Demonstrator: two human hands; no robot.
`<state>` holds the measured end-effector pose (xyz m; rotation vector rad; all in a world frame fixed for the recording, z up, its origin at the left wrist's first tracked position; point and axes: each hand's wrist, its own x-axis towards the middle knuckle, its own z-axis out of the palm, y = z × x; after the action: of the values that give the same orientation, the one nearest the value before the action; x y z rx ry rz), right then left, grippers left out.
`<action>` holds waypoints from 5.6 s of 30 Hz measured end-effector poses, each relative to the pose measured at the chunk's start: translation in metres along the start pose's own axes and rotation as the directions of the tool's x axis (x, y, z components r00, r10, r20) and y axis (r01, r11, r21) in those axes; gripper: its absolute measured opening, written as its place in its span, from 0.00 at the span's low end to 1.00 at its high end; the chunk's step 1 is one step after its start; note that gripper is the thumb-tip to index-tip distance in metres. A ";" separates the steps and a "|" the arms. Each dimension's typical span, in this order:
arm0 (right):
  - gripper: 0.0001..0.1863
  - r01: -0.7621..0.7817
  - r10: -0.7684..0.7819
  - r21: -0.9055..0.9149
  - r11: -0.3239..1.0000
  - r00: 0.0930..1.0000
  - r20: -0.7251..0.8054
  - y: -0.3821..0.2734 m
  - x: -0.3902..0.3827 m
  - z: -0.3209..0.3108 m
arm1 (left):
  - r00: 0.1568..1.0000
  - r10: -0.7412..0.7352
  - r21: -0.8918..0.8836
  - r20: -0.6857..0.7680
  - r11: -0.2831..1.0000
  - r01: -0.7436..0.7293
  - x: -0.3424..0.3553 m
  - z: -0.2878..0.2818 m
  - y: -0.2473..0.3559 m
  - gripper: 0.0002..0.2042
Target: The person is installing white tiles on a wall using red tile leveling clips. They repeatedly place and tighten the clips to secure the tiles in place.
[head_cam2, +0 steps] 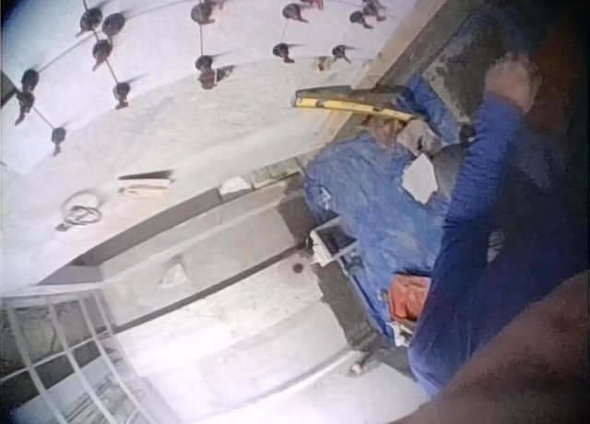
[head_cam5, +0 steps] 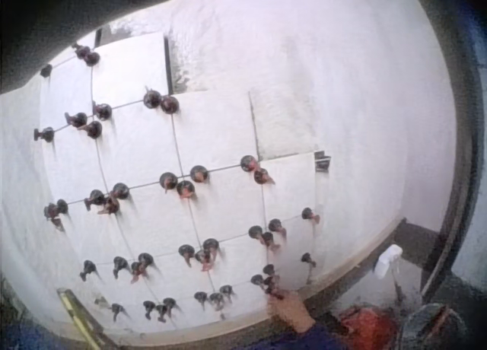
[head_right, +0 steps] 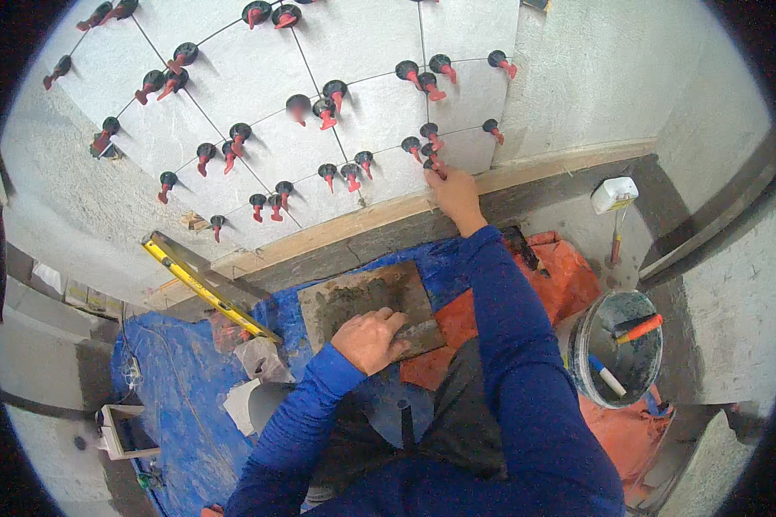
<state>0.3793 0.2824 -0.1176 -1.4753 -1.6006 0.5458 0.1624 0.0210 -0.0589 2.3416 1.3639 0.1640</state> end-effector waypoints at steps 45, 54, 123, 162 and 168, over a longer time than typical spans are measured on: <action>0.26 -0.088 0.106 0.131 0.987 0.985 -0.139 0.031 -0.029 0.051 | 0.998 0.008 -0.011 0.067 1.000 -0.007 0.009 -0.009 0.009 0.22; 0.23 -0.018 0.009 -0.049 0.999 0.986 -0.166 0.038 -0.032 0.055 | 0.981 -0.091 -0.386 -0.170 0.922 0.018 0.046 -0.002 -0.021 0.20; 0.15 -0.644 0.147 0.756 -0.119 0.742 0.654 0.034 -0.032 0.020 | 0.791 -0.601 -0.951 -0.114 0.295 0.087 0.284 0.021 -0.061 0.19; 0.17 -0.577 0.385 0.816 0.021 0.758 0.526 0.078 -0.068 -0.030 | 0.935 -0.331 -0.841 0.131 -0.536 -0.072 0.286 0.055 -0.047 0.15; 0.17 -0.537 0.384 0.842 0.038 0.786 0.484 0.082 -0.075 -0.043 | 0.829 -0.557 -0.976 0.048 -0.202 -0.079 0.286 0.059 -0.036 0.18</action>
<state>0.4552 0.2173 -0.1832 -0.8258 -0.3848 1.7134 0.2984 0.2628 -0.1584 0.5234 1.0442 1.2180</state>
